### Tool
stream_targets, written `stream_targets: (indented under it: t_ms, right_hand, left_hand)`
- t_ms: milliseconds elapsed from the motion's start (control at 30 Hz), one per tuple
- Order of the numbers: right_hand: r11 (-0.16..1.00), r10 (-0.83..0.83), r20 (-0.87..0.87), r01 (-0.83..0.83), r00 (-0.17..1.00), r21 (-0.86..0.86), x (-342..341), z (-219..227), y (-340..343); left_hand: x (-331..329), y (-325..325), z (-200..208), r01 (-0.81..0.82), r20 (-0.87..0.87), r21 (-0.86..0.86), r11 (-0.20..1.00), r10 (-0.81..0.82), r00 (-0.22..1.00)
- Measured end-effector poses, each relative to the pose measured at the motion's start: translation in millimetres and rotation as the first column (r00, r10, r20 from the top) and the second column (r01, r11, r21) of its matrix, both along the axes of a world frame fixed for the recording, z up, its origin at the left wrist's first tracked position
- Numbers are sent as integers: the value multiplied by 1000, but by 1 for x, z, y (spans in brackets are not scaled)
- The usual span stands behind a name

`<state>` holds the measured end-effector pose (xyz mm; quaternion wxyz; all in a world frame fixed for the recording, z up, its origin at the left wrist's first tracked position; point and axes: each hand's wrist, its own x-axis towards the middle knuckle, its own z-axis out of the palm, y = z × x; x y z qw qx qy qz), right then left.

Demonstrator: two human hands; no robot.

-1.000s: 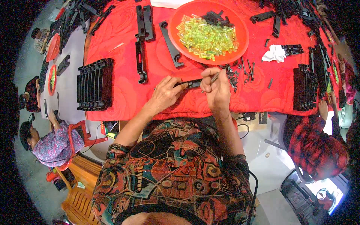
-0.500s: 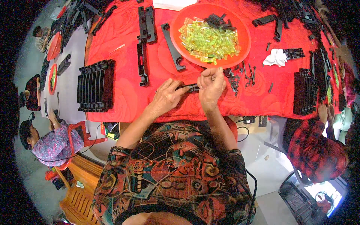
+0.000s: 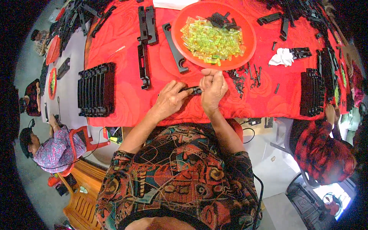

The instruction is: The person assembles plastic components on a table by inserting small plastic pieces and pins into black frames by hand.

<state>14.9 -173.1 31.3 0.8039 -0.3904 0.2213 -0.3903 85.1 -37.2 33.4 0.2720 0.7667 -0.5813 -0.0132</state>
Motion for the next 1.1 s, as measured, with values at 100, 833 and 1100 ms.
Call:
stream_targets:
  t_ms: [100,833,1100]
  right_hand:
    - [1000,-11,6,11,1000,22,-1,-1,0]
    - [989,-23,-176,-3,984,-150,5,-1,7]
    - [993,-55,-73,46,996,-108,2,-3,5]
  left_hand:
    - [-1,1,0,-4,-16,7,1000,4,1000]
    - [4,-3,9,44,-89,95,994,-35,995]
    - [1,0,5,26,-75,61,998,-21,997]
